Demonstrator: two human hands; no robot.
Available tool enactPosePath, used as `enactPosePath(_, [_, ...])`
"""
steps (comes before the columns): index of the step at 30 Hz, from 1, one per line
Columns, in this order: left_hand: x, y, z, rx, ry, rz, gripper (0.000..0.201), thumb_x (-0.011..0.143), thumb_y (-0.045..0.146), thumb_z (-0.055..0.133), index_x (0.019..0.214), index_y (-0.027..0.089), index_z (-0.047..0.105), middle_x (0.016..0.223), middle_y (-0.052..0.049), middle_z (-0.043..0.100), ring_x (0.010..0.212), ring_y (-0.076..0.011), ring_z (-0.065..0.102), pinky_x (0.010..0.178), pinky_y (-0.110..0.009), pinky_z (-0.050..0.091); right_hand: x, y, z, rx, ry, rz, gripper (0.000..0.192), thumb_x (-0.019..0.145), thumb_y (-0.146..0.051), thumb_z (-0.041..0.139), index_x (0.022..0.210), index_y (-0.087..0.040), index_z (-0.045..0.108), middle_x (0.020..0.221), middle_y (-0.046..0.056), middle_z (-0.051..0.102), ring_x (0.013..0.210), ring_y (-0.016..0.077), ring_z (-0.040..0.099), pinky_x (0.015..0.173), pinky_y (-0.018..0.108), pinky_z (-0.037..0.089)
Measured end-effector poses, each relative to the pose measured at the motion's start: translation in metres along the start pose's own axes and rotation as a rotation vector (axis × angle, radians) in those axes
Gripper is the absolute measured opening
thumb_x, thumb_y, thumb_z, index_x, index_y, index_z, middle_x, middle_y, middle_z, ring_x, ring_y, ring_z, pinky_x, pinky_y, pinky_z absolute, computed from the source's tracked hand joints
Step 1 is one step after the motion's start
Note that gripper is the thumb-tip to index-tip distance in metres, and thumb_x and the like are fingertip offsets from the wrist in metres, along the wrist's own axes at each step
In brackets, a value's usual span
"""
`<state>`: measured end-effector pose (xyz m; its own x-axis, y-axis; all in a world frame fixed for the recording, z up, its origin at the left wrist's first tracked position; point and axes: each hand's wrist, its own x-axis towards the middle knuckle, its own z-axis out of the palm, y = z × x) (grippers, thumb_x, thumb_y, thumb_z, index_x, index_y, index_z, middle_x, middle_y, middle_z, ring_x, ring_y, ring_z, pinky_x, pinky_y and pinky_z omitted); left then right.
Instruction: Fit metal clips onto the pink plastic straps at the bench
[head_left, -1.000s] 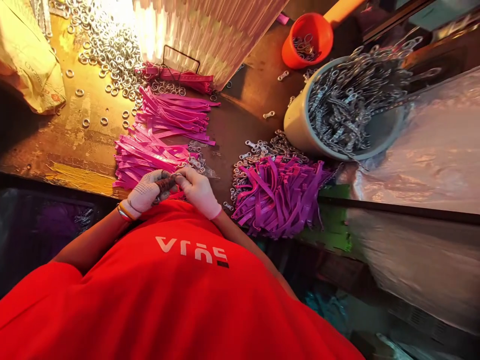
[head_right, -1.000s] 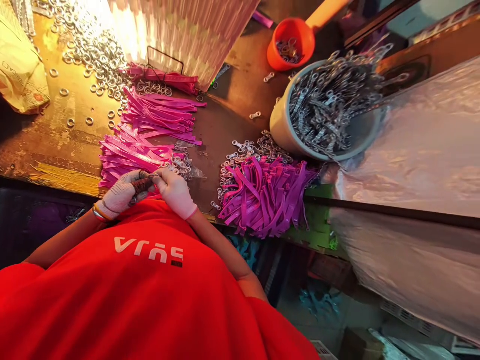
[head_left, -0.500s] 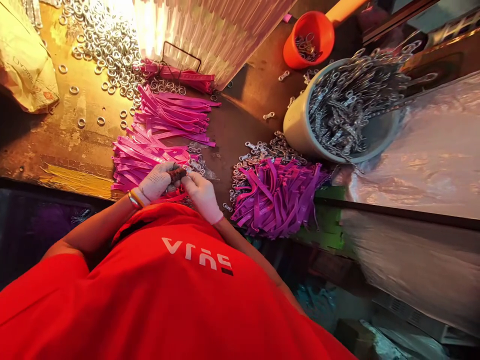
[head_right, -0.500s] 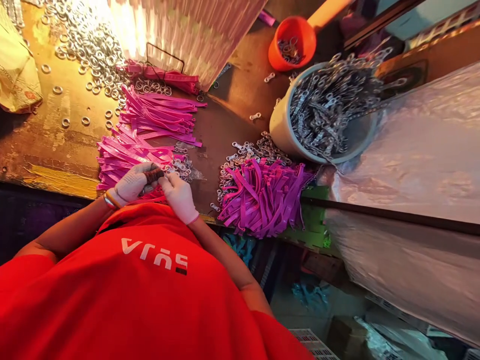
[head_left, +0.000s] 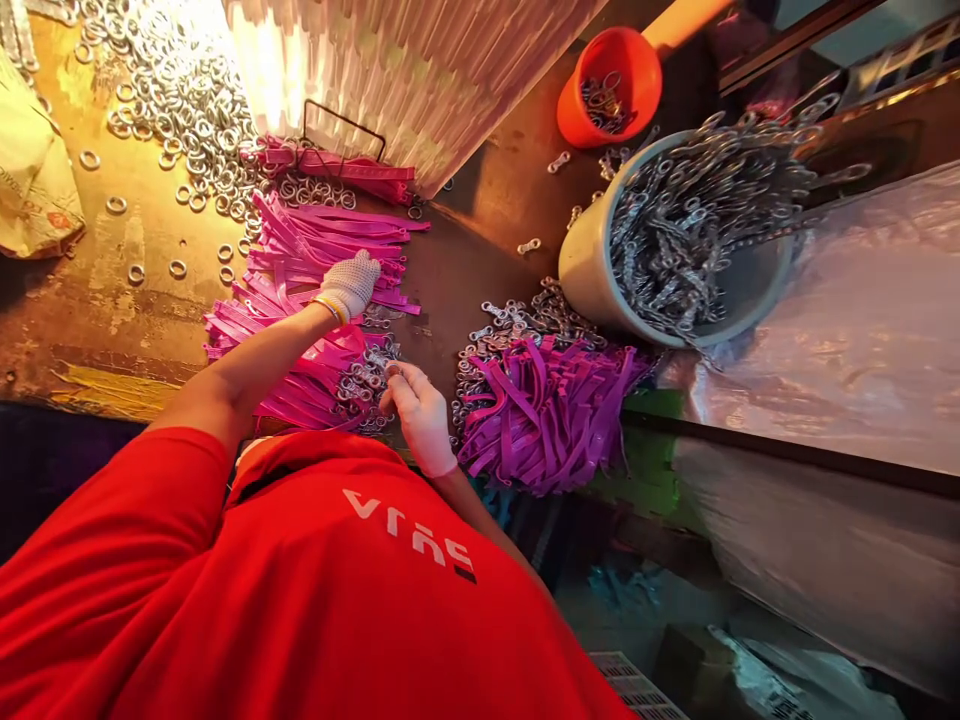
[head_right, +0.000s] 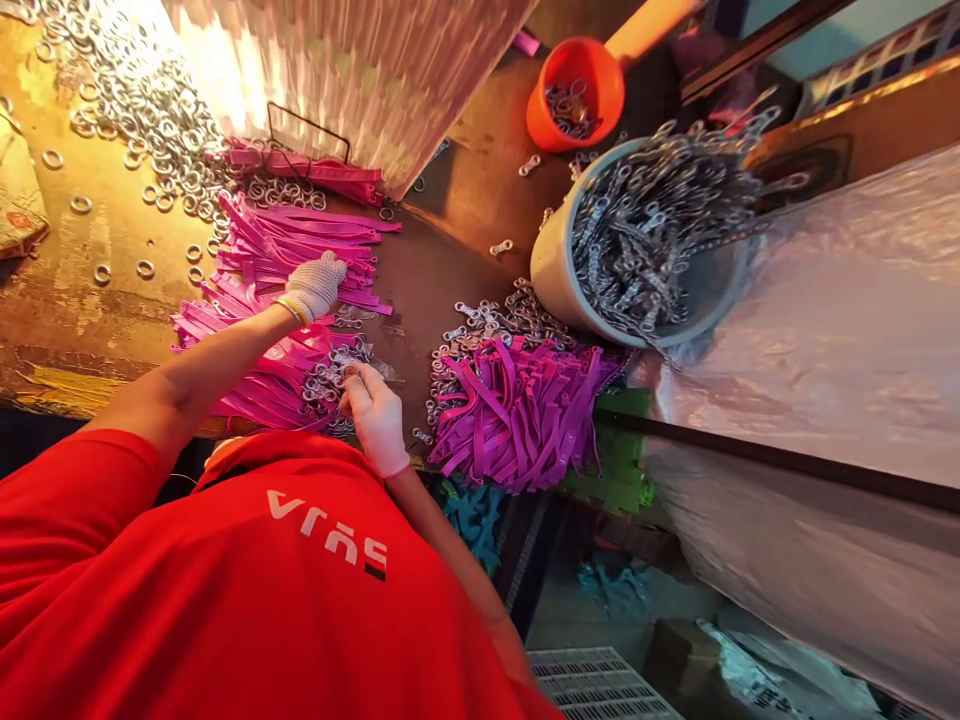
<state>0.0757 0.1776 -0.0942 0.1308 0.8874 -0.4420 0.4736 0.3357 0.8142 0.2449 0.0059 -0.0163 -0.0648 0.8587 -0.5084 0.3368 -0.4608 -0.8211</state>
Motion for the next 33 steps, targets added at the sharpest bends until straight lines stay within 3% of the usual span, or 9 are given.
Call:
enactPosePath(3, [-0.02, -0.008, -0.004, 0.103, 0.239, 0.062, 0.017, 0.081, 0.0, 0.063, 0.077, 0.015, 0.056, 0.089, -0.007, 0.066, 0.087, -0.0164, 0.06, 0.076, -0.027, 0.042, 0.01, -0.008, -0.001, -0.116, -0.008, -0.127, 0.035, 0.095, -0.044, 0.049, 0.115, -0.021, 0.067, 0.086, 0.002, 0.073, 0.081, 0.0181, 0.065, 0.081, 0.03, 0.052])
enactPosePath(5, [-0.051, -0.012, -0.011, -0.021, 0.253, 0.074, 0.013, 0.086, 0.009, 0.064, 0.078, 0.016, 0.057, 0.077, -0.005, 0.064, 0.074, -0.0156, 0.058, 0.068, -0.026, 0.043, 0.019, -0.016, 0.0, -0.19, -0.034, -0.224, 0.032, 0.095, -0.042, 0.05, 0.114, -0.022, 0.068, 0.103, 0.004, 0.075, 0.092, 0.0194, 0.067, 0.089, 0.031, 0.051])
enactPosePath(8, [-0.114, -0.012, -0.022, -0.377, 0.132, 0.05, 0.021, 0.097, 0.032, 0.058, 0.082, 0.018, 0.06, 0.058, 0.001, 0.053, 0.049, -0.0108, 0.044, 0.049, -0.024, 0.034, 0.027, -0.031, 0.006, -0.336, -0.116, -0.326, 0.032, 0.099, -0.036, 0.046, 0.119, -0.023, 0.068, 0.109, 0.004, 0.076, 0.097, 0.0199, 0.068, 0.09, 0.03, 0.05])
enactPosePath(11, [-0.17, -0.007, -0.025, -0.627, 0.025, -0.022, 0.032, 0.09, 0.048, 0.069, 0.081, 0.018, 0.061, 0.053, 0.003, 0.046, 0.041, -0.0079, 0.035, 0.042, -0.023, 0.024, 0.024, -0.048, 0.016, -0.597, -0.169, -0.417, 0.034, 0.101, -0.028, 0.044, 0.125, -0.022, 0.068, 0.109, 0.006, 0.077, 0.1, 0.0216, 0.069, 0.089, 0.029, 0.047])
enactPosePath(14, [-0.203, -0.004, -0.021, -0.719, 0.028, -0.072, 0.037, 0.084, 0.051, 0.075, 0.077, 0.019, 0.058, 0.053, 0.004, 0.045, 0.041, -0.0067, 0.033, 0.04, -0.023, 0.021, 0.012, -0.062, 0.025, -0.904, -0.207, -0.486, 0.036, 0.101, -0.023, 0.043, 0.127, -0.017, 0.068, 0.11, 0.012, 0.077, 0.099, 0.0256, 0.069, 0.086, 0.032, 0.044])
enactPosePath(18, [-0.222, -0.001, -0.016, -0.502, 0.034, -0.048, 0.036, 0.091, 0.045, 0.066, 0.07, 0.019, 0.055, 0.052, 0.002, 0.046, 0.043, -0.0087, 0.035, 0.043, -0.024, 0.022, -0.007, -0.066, 0.03, -1.179, -0.262, -0.551, 0.034, 0.1, -0.02, 0.043, 0.12, -0.012, 0.069, 0.106, 0.018, 0.075, 0.092, 0.0281, 0.068, 0.078, 0.034, 0.039])
enactPosePath(24, [-0.233, 0.004, -0.011, -0.012, 0.204, 0.201, 0.019, 0.084, 0.016, 0.065, 0.066, 0.017, 0.058, 0.065, -0.003, 0.058, 0.062, -0.0139, 0.044, 0.059, -0.027, 0.027, -0.02, -0.052, 0.029, -1.272, -0.203, -0.612, 0.032, 0.099, -0.017, 0.042, 0.117, -0.01, 0.068, 0.103, 0.019, 0.074, 0.09, 0.0263, 0.065, 0.072, 0.034, 0.034])
enactPosePath(28, [-0.233, -0.004, -0.009, 0.012, 0.039, 0.22, 0.022, 0.084, 0.009, 0.057, 0.063, 0.017, 0.058, 0.063, -0.002, 0.058, 0.06, -0.0143, 0.044, 0.059, -0.027, 0.027, -0.024, -0.041, 0.028, -1.294, -0.201, -0.654, 0.038, 0.102, -0.018, 0.035, 0.124, -0.009, 0.065, 0.103, 0.019, 0.073, 0.086, 0.0256, 0.063, 0.072, 0.035, 0.033])
enactPosePath(33, [-0.238, -0.018, -0.002, -0.003, 0.035, 0.222, 0.01, 0.077, 0.01, 0.066, 0.069, 0.016, 0.065, 0.066, -0.003, 0.062, 0.061, -0.0144, 0.047, 0.058, -0.026, 0.028, -0.026, -0.039, 0.028, -1.186, -0.24, -0.636, 0.035, 0.104, -0.022, 0.038, 0.122, -0.013, 0.067, 0.111, 0.017, 0.074, 0.095, 0.0251, 0.066, 0.08, 0.032, 0.039])
